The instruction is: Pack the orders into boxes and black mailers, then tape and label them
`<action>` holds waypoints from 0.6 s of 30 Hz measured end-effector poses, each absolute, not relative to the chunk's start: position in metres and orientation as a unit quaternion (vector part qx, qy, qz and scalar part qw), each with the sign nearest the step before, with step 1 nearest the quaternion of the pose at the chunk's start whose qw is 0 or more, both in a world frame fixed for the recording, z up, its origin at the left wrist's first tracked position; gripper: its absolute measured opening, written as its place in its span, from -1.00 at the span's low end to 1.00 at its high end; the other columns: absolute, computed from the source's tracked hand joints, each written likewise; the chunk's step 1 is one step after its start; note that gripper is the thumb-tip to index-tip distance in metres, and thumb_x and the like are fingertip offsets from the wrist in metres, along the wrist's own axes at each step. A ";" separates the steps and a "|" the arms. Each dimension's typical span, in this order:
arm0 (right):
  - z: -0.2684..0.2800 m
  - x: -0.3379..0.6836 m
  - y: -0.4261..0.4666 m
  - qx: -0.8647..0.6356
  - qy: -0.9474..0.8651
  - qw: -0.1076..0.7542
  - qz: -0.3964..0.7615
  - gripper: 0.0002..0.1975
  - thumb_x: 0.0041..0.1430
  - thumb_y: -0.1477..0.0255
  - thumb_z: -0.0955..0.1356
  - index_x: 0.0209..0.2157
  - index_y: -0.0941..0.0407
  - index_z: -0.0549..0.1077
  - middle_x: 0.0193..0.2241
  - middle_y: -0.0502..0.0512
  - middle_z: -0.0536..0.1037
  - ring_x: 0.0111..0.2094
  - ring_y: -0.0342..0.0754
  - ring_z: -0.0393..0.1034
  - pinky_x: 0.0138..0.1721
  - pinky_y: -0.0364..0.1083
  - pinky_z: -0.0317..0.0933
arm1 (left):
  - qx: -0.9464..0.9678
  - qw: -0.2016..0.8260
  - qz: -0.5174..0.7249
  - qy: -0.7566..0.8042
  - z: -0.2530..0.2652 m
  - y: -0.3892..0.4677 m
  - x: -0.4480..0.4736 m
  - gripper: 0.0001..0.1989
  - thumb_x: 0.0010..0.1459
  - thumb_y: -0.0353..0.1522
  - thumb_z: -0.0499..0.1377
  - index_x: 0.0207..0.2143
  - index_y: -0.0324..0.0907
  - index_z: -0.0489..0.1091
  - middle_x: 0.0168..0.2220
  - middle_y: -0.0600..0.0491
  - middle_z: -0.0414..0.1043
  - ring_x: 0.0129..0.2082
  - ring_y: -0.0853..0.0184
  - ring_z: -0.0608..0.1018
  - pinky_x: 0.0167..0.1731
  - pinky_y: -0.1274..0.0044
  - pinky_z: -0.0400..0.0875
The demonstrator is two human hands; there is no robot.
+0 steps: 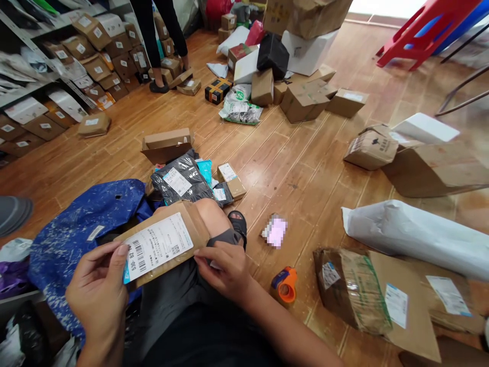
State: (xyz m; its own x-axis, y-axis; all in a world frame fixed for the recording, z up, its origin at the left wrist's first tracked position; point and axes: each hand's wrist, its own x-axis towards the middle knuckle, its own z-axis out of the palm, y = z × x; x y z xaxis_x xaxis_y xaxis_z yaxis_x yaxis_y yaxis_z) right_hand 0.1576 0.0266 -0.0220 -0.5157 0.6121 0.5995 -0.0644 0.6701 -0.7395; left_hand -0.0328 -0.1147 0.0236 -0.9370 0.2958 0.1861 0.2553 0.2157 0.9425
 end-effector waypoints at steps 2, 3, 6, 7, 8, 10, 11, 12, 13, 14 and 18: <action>-0.023 0.157 0.027 -0.175 -0.789 0.460 0.367 -0.83 0.34 0.58 0.45 -0.09 0.06 0.56 -0.55 -0.11 0.43 -0.63 -0.18 0.22 -0.57 -0.10 0.00 | 0.177 0.017 0.596 0.783 0.023 -0.116 -0.034 -0.72 0.16 -0.20 0.49 -0.15 -0.15 0.64 -0.22 0.04 0.67 -0.29 0.32 0.68 -0.31 0.57 0.59; -0.023 0.157 0.028 -0.176 -0.790 0.459 0.366 -0.84 0.34 0.57 0.45 -0.10 0.06 0.56 -0.55 -0.10 0.46 -0.62 -0.17 0.24 -0.57 -0.10 0.01 | 0.176 0.017 0.593 0.785 0.022 -0.116 -0.034 -0.71 0.16 -0.20 0.49 -0.15 -0.15 0.64 -0.22 0.04 0.66 -0.29 0.32 0.67 -0.31 0.57 0.59; -0.023 0.157 0.028 -0.173 -0.792 0.458 0.364 -0.84 0.35 0.56 0.45 -0.09 0.06 0.56 -0.53 -0.07 0.51 -0.62 -0.16 0.27 -0.57 -0.11 0.04 | 0.176 0.021 0.589 0.788 0.022 -0.117 -0.035 -0.71 0.16 -0.20 0.49 -0.15 -0.15 0.63 -0.21 0.04 0.67 -0.30 0.32 0.67 -0.31 0.56 0.59; -0.023 0.157 0.029 -0.172 -0.792 0.458 0.364 -0.84 0.35 0.57 0.45 -0.09 0.06 0.56 -0.53 -0.06 0.52 -0.62 -0.16 0.27 -0.57 -0.11 0.05 | 0.176 0.021 0.590 0.788 0.022 -0.117 -0.035 -0.71 0.16 -0.20 0.49 -0.15 -0.15 0.64 -0.21 0.05 0.67 -0.30 0.32 0.67 -0.31 0.56 0.59; -0.023 0.157 0.028 -0.171 -0.792 0.458 0.365 -0.84 0.35 0.57 0.45 -0.09 0.06 0.57 -0.53 -0.06 0.52 -0.62 -0.16 0.27 -0.56 -0.11 0.06 | 0.176 0.021 0.591 0.787 0.022 -0.116 -0.035 -0.72 0.16 -0.20 0.49 -0.15 -0.15 0.64 -0.21 0.05 0.67 -0.29 0.32 0.67 -0.30 0.56 0.59; -0.024 0.157 0.028 -0.176 -0.793 0.454 0.366 -0.84 0.35 0.56 0.45 -0.09 0.06 0.58 -0.53 -0.06 0.53 -0.62 -0.16 0.28 -0.56 -0.11 0.08 | 0.176 0.019 0.594 0.785 0.022 -0.116 -0.034 -0.72 0.16 -0.20 0.49 -0.15 -0.15 0.63 -0.21 0.04 0.67 -0.29 0.32 0.67 -0.29 0.56 0.58; -0.024 0.157 0.028 -0.179 -0.794 0.451 0.366 -0.85 0.35 0.55 0.45 -0.09 0.06 0.59 -0.53 -0.05 0.53 -0.62 -0.16 0.28 -0.55 -0.11 0.08 | 0.177 0.017 0.595 0.784 0.021 -0.116 -0.034 -0.72 0.16 -0.20 0.48 -0.16 -0.15 0.63 -0.21 0.04 0.67 -0.28 0.31 0.67 -0.29 0.55 0.58; -0.024 0.157 0.028 -0.182 -0.795 0.449 0.365 -0.85 0.35 0.55 0.44 -0.09 0.05 0.59 -0.53 -0.06 0.52 -0.62 -0.16 0.28 -0.55 -0.11 0.09 | 0.178 0.016 0.595 0.784 0.021 -0.116 -0.034 -0.72 0.16 -0.20 0.48 -0.16 -0.15 0.63 -0.20 0.04 0.67 -0.28 0.31 0.67 -0.29 0.55 0.58; -0.025 0.157 0.027 -0.185 -0.797 0.447 0.362 -0.85 0.35 0.54 0.44 -0.10 0.05 0.60 -0.54 -0.06 0.52 -0.62 -0.16 0.28 -0.55 -0.10 0.09 | 0.179 0.016 0.594 0.784 0.021 -0.116 -0.034 -0.72 0.16 -0.20 0.48 -0.15 -0.15 0.63 -0.19 0.03 0.67 -0.27 0.30 0.67 -0.28 0.55 0.57; -0.025 0.157 0.027 -0.187 -0.799 0.446 0.358 -0.85 0.35 0.54 0.44 -0.10 0.05 0.60 -0.54 -0.06 0.52 -0.62 -0.16 0.28 -0.55 -0.10 0.09 | 0.180 0.015 0.592 0.785 0.020 -0.116 -0.034 -0.72 0.16 -0.20 0.48 -0.15 -0.15 0.63 -0.19 0.03 0.67 -0.26 0.30 0.67 -0.27 0.54 0.57; -0.024 0.157 0.027 -0.185 -0.801 0.450 0.349 -0.85 0.36 0.54 0.44 -0.09 0.05 0.59 -0.54 -0.07 0.51 -0.62 -0.16 0.26 -0.55 -0.11 0.07 | 0.187 0.005 0.586 0.789 0.019 -0.117 -0.034 -0.73 0.17 -0.20 0.48 -0.16 -0.15 0.63 -0.18 0.04 0.66 -0.26 0.31 0.67 -0.26 0.54 0.56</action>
State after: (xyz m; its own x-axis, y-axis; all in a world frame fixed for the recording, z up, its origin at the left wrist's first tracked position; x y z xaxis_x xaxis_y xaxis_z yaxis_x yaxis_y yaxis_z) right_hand 0.1571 0.0270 -0.0243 -0.5268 0.6106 0.5913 -0.0171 0.6879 -0.7256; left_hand -0.0340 -0.1168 0.0191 -0.9299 0.3009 0.2116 0.2896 0.2440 0.9255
